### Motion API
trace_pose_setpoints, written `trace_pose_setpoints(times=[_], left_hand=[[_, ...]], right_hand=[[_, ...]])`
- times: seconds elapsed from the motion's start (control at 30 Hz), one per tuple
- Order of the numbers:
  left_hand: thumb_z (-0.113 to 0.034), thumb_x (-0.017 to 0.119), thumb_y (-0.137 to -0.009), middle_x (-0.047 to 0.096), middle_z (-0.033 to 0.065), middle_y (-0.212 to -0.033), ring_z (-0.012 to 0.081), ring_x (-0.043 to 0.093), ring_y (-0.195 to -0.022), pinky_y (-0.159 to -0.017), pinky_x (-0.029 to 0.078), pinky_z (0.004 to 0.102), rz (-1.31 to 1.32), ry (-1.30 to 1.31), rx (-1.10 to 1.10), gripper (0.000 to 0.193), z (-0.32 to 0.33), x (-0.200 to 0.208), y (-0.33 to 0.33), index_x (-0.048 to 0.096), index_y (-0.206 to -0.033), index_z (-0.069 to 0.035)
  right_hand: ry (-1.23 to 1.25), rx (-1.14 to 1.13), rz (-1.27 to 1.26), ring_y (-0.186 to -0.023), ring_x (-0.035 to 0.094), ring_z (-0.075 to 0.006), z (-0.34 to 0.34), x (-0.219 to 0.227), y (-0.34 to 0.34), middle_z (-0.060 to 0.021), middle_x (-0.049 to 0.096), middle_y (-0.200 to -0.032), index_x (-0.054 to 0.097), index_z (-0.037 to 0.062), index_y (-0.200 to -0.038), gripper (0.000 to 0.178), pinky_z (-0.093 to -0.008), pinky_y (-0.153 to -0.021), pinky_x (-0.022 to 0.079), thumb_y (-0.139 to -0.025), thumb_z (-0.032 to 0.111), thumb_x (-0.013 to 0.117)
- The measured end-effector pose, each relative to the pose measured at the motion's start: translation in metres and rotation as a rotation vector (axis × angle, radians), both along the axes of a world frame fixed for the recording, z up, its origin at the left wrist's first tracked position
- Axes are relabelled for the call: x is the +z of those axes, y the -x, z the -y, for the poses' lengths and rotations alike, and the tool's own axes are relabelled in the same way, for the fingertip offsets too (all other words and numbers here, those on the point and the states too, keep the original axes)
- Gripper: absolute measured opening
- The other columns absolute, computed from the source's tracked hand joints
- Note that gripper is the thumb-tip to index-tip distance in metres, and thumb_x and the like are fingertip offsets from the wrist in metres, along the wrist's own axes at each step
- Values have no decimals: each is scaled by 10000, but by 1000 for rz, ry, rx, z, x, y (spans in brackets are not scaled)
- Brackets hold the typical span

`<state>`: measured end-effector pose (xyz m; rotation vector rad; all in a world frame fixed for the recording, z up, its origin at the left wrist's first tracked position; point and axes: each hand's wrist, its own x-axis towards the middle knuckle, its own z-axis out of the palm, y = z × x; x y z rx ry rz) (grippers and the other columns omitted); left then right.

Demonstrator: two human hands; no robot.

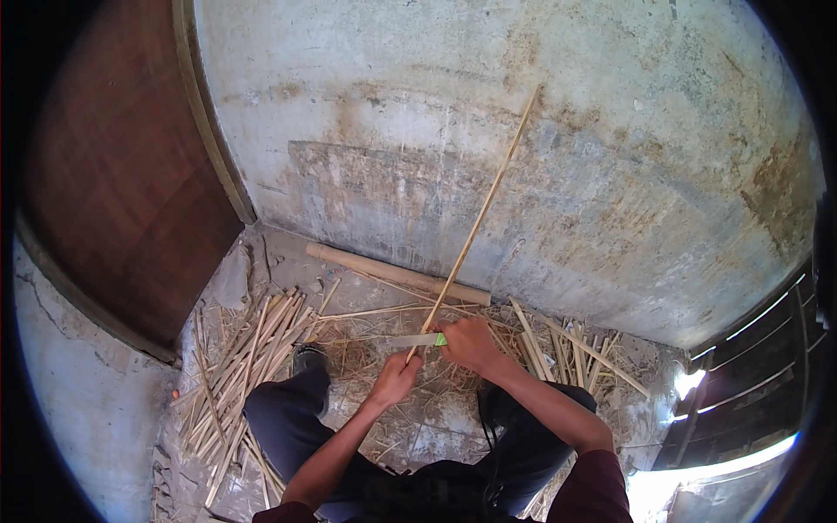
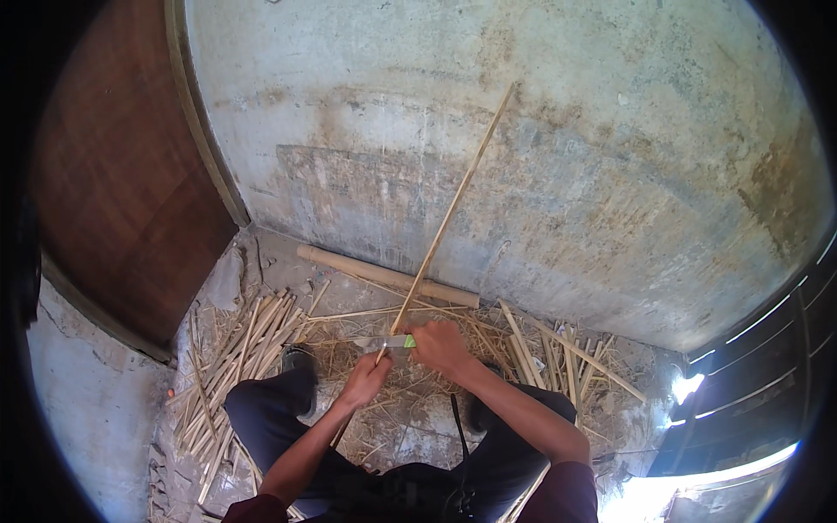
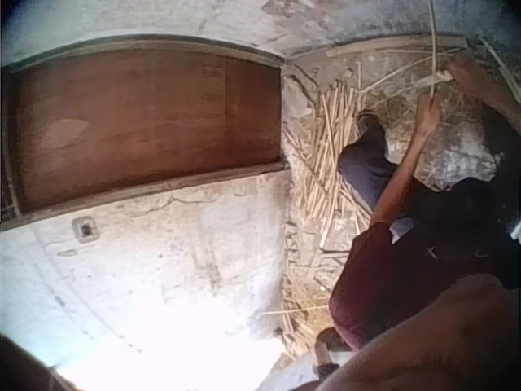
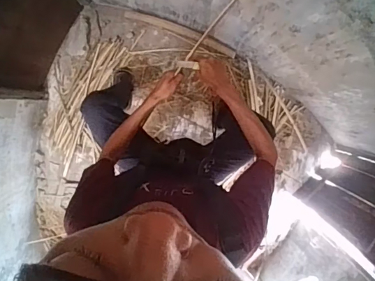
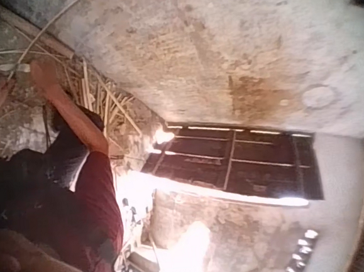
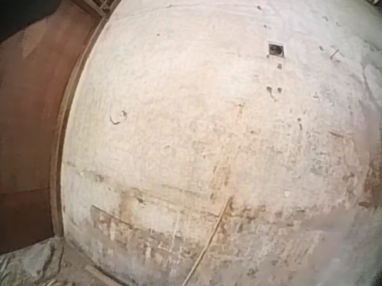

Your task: The person whittles a long strip of wood using a small knife, shaving off thin pieces while holding the wood against their leg.

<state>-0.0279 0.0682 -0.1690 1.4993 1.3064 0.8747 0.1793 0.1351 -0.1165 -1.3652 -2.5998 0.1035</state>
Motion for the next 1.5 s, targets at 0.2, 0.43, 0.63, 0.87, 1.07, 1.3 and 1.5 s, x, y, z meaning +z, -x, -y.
trace_pose_setpoints(times=[0.2, 0.43, 0.63, 0.87, 1.07, 1.3, 1.5], left_hand=[[-250, 523, -1046, 485, 14, -688, 120, 469, -685, -613, 411, 380, 77, -56, 12, 338, -5, -4, 0, 561, -830, 7], [-256, 536, -1053, 524, 131, -688, 171, 537, -701, -663, 460, 429, 1, 47, -72, 358, 4, -21, 17, 594, -880, 53], [-275, 561, -1039, 516, 64, -684, 150, 501, -688, -638, 431, 387, 19, -15, 24, 348, -2, -9, 10, 589, -862, 23], [-239, 582, -1051, 614, 178, -727, 275, 612, -638, -642, 474, 434, -24, -73, 8, 279, -1, 19, 2, 653, -1121, 22], [-307, 594, -1083, 572, 158, -637, 281, 590, -545, -560, 438, 437, 12, -55, 14, 316, 3, 20, 2, 600, -1089, 9], [-340, 595, -1099, 576, 172, -618, 295, 603, -501, -517, 437, 440, -123, -279, 94, 350, 12, 29, -3, 598, -1093, 10], [-312, 590, -1099, 593, 198, -615, 323, 646, -515, -515, 463, 434, -154, -220, 86, 327, 14, 38, -6, 605, -1112, 15]], right_hand=[[-23, -48, 23, -647, 733, -372, -4, 3, 0, -166, 718, -704, 798, 161, -1170, 338, -494, -609, 570, -851, 233, 713], [-320, -744, -367, -805, 707, -480, -85, 61, -131, -305, 709, -826, 748, -16, -960, 182, -570, -735, 564, -880, 132, 677], [-107, -330, -349, -710, 709, -441, -37, 38, -66, -238, 709, -740, 797, 100, -1156, 338, -541, -706, 577, -834, 103, 694], [57, -132, -115, -696, 729, -401, -2, 24, -27, -208, 719, -735, 796, 173, -1210, 401, -512, -678, 591, -819, 155, 709], [77, -103, -150, -712, 737, -403, -4, 19, -19, -217, 726, -751, 795, 149, -1200, 398, -514, -680, 598, -815, 176, 703], [12, -52, -131, -707, 742, -397, -4, 14, -14, -217, 727, -749, 795, 91, -1158, 382, -505, -678, 601, -797, 176, 700], [16, -92, -105, -701, 738, -393, -5, 15, -17, -199, 729, -742, 798, 99, -1150, 372, -510, -668, 593, -803, 184, 695]])
